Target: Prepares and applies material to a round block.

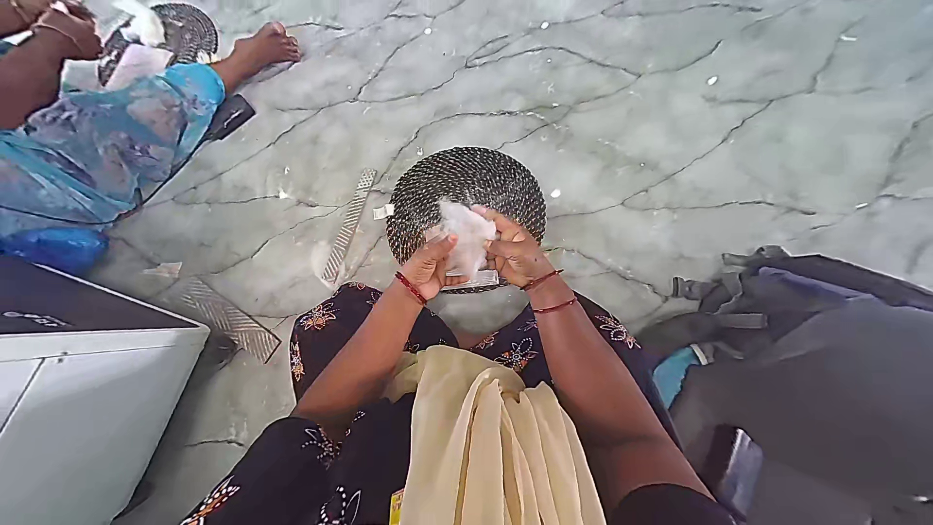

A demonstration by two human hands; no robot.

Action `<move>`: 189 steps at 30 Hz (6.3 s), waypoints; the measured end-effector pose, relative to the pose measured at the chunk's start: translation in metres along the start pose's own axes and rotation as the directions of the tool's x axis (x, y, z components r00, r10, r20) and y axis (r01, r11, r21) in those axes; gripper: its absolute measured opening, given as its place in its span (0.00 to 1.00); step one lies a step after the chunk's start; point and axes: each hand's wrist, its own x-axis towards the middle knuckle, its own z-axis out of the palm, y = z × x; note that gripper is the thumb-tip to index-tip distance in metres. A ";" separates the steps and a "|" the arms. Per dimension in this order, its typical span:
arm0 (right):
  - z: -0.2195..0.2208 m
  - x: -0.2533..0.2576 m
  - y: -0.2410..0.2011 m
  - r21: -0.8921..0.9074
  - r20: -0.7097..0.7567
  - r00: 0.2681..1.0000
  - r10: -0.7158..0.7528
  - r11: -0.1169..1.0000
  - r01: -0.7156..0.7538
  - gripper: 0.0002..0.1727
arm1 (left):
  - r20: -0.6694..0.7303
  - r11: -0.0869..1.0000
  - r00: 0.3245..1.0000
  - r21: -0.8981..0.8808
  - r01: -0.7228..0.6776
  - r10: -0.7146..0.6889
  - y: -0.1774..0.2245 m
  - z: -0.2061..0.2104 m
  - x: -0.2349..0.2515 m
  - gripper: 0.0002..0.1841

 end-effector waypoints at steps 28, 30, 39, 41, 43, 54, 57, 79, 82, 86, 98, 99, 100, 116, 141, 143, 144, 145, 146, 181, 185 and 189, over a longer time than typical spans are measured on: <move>0.009 0.002 0.001 -0.237 -0.381 0.920 0.092 0.952 -0.194 0.27 | -0.423 0.972 0.902 -0.165 -0.169 0.086 -0.014 0.012 0.001 0.24; 0.008 0.001 -0.001 -0.228 -0.375 0.923 0.087 0.956 -0.183 0.28 | -0.424 0.965 0.902 -0.193 -0.179 0.082 -0.014 0.010 0.001 0.23; 0.013 0.001 0.004 -0.211 -0.332 0.941 0.069 0.967 -0.145 0.28 | -0.284 0.967 0.937 -0.089 -0.239 0.205 -0.025 0.014 0.001 0.41; 0.013 -0.001 0.002 -0.187 -0.319 0.946 0.065 0.974 -0.130 0.31 | -0.324 0.961 0.917 -0.072 -0.267 0.230 -0.026 0.014 0.003 0.43; 0.014 -0.004 0.004 -0.266 -0.246 0.968 0.042 0.958 -0.109 0.45 | -0.341 0.955 0.904 -0.057 -0.293 0.257 -0.027 0.014 0.003 0.45; 0.015 -0.005 0.000 -0.147 -0.331 0.939 0.098 0.977 -0.154 0.43 | -0.371 0.936 0.863 0.057 -0.347 0.343 -0.023 0.013 0.000 0.52; 0.019 -0.007 0.001 -0.234 -0.281 0.954 0.103 0.957 -0.172 0.45 | -0.367 0.930 0.858 0.056 -0.364 0.358 -0.023 0.012 0.001 0.53; 0.016 -0.004 -0.002 -0.177 -0.386 0.906 0.171 0.951 -0.255 0.07 | -0.207 0.923 0.902 0.155 -0.353 0.379 -0.037 -0.002 -0.004 0.53; 0.016 -0.005 0.002 -0.297 -0.323 0.941 0.106 0.932 -0.207 0.07 | -0.186 0.960 0.944 -0.003 -0.278 0.273 -0.037 -0.001 -0.004 0.35; 0.015 -0.002 0.011 -0.484 -0.233 0.972 0.002 0.867 -0.118 0.08 | -0.267 0.977 0.942 -0.001 -0.212 0.204 -0.037 0.006 -0.002 0.34; 0.021 -0.003 0.008 -0.354 -0.285 0.952 0.116 0.910 -0.217 0.10 | -0.348 0.957 0.904 -0.061 -0.285 0.247 -0.035 0.010 0.004 0.42; 0.021 -0.002 0.009 -0.340 -0.298 0.947 0.116 0.914 -0.220 0.08 | -0.351 0.959 0.904 -0.055 -0.279 0.243 -0.035 0.010 0.004 0.42; 0.021 -0.002 0.009 -0.305 -0.323 0.938 0.130 0.923 -0.233 0.08 | -0.354 0.960 0.905 -0.053 -0.274 0.238 -0.035 0.010 0.005 0.42; 0.018 -0.005 0.003 -0.231 -0.316 0.910 0.267 0.909 -0.347 0.08 | -0.337 0.910 0.903 -0.221 -0.352 0.268 -0.032 -0.001 0.007 0.28; 0.023 -0.007 0.009 -0.146 -0.329 0.924 0.196 0.956 -0.255 0.18 | -0.217 0.975 0.951 0.055 -0.216 0.222 -0.027 -0.002 -0.002 0.35; 0.023 -0.005 0.012 -0.188 -0.350 0.923 0.159 0.954 -0.235 0.07 | -0.205 0.972 0.951 0.055 -0.227 0.233 -0.026 -0.002 -0.002 0.34; 0.022 -0.004 0.013 -0.183 -0.376 0.912 0.166 0.951 -0.249 0.08 | -0.200 0.972 0.951 0.043 -0.231 0.235 -0.026 -0.002 -0.002 0.33; 0.021 -0.004 0.013 -0.160 -0.390 0.900 0.195 0.948 -0.274 0.13 | -0.194 0.972 0.953 0.035 -0.231 0.233 -0.025 -0.002 -0.002 0.32; 0.020 -0.004 0.012 -0.138 -0.388 0.892 0.231 0.942 -0.304 0.21 | -0.192 0.973 0.954 0.035 -0.228 0.230 -0.025 -0.003 -0.002 0.31; 0.009 -0.007 0.008 -0.330 -0.246 0.961 0.123 0.922 -0.202 0.19 | -0.022 0.887 0.999 0.461 -0.017 0.030 -0.006 -0.004 -0.003 0.44; 0.009 -0.006 0.008 -0.433 -0.293 0.951 0.101 0.872 -0.226 0.16 | 0.005 0.864 1.000 0.503 0.004 -0.007 -0.002 -0.002 -0.003 0.39; 0.007 -0.004 0.012 -0.494 -0.291 0.955 0.064 0.845 -0.207 0.17 | -0.079 0.771 0.995 0.631 0.091 -0.054 -0.004 0.006 -0.001 0.27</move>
